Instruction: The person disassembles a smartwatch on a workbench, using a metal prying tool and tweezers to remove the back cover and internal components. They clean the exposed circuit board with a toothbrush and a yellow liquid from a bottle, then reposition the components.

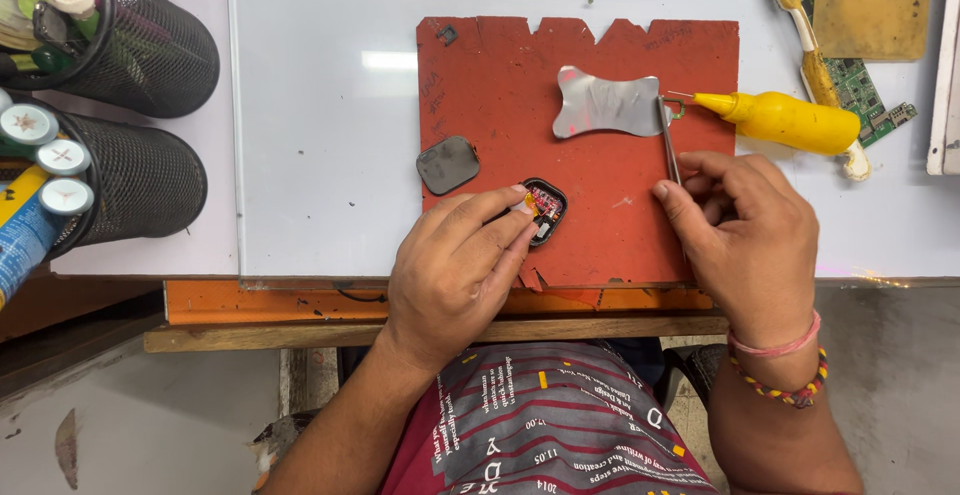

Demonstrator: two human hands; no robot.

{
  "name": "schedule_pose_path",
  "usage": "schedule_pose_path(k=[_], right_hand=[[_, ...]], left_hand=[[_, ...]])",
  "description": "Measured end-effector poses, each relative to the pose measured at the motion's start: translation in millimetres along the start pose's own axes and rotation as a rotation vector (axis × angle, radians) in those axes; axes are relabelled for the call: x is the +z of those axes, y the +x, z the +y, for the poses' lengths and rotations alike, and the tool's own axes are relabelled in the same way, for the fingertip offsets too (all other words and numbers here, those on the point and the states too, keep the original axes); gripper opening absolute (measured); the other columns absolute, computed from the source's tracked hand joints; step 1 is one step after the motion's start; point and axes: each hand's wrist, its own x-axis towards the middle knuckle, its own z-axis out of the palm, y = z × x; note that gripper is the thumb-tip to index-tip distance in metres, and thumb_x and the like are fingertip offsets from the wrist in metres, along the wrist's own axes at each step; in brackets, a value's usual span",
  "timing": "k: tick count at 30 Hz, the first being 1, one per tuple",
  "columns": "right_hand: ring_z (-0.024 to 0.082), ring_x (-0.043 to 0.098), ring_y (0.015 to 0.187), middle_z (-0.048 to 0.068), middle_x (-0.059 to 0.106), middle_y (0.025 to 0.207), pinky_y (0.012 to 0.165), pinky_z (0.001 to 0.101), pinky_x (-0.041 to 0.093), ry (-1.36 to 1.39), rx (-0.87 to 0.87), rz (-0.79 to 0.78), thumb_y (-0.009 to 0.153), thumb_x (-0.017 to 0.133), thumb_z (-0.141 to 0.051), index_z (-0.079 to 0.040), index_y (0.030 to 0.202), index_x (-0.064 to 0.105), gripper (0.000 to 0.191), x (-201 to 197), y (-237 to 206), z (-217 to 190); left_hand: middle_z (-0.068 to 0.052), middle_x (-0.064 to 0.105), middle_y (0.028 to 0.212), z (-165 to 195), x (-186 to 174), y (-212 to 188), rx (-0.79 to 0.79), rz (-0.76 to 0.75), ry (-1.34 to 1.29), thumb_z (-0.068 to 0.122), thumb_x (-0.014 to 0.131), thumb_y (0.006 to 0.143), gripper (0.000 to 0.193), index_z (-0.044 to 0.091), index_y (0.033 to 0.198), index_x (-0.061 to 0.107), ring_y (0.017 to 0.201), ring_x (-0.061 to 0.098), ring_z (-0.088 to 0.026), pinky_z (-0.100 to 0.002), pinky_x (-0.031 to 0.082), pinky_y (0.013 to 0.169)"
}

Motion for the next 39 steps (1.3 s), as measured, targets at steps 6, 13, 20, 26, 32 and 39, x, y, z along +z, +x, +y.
schedule_pose_path(k=[6,13,20,26,32,39], right_hand=[[0.010,0.064,0.071,0.009,0.067,0.100,0.065,0.0237,0.051,0.094,-0.072,0.053,0.099,0.084,-0.006,0.000,0.110,0.072,0.018,-5,2,5],[0.010,0.062,0.070,0.008,0.069,0.096,0.063,0.0224,0.049,0.183,-0.061,0.056,0.099,0.082,-0.005,-0.001,0.108,0.073,0.013,13,4,11],[0.009,0.060,0.069,0.007,0.068,0.092,0.062,0.0212,0.048,0.234,-0.073,0.115,0.101,0.081,-0.004,-0.001,0.105,0.073,0.009,23,4,20],[0.012,0.058,0.075,0.010,0.065,0.106,0.065,0.0254,0.048,0.108,-0.085,0.106,0.093,0.084,-0.004,0.000,0.112,0.072,0.023,16,0,10],[0.009,0.064,0.076,0.008,0.067,0.108,0.069,0.0239,0.052,0.234,-0.022,0.044,0.098,0.081,-0.003,-0.003,0.115,0.071,0.020,11,0,18],[0.024,0.064,0.098,0.014,0.065,0.127,0.079,0.0300,0.056,-0.145,-0.236,0.269,0.095,0.082,0.005,0.000,0.117,0.070,0.026,-1,19,44]], left_hand=[[-0.010,0.071,0.115,1,-1,1,-0.005,-0.003,-0.006,0.004,0.080,0.090,0.017,0.002,0.105,0.072,0.103,0.070,-0.028,-0.039,0.057,0.090],[-0.009,0.072,0.114,1,0,1,-0.021,-0.016,0.004,0.004,0.080,0.090,0.017,0.002,0.105,0.073,0.103,0.070,-0.027,-0.039,0.056,0.089],[-0.008,0.072,0.113,0,2,2,-0.021,-0.014,0.011,0.007,0.081,0.089,0.018,0.003,0.105,0.073,0.102,0.070,-0.027,-0.040,0.055,0.089],[-0.010,0.072,0.115,4,-1,1,-0.061,-0.013,-0.002,0.011,0.081,0.088,0.023,0.003,0.107,0.071,0.104,0.070,-0.028,-0.039,0.055,0.089],[-0.009,0.072,0.113,0,2,1,-0.047,-0.012,-0.006,0.009,0.080,0.091,0.019,0.003,0.106,0.071,0.103,0.071,-0.026,-0.038,0.056,0.090],[-0.008,0.073,0.113,-6,7,-1,-0.032,-0.008,-0.009,0.008,0.080,0.092,0.019,0.003,0.108,0.071,0.103,0.071,-0.025,-0.037,0.056,0.089]])
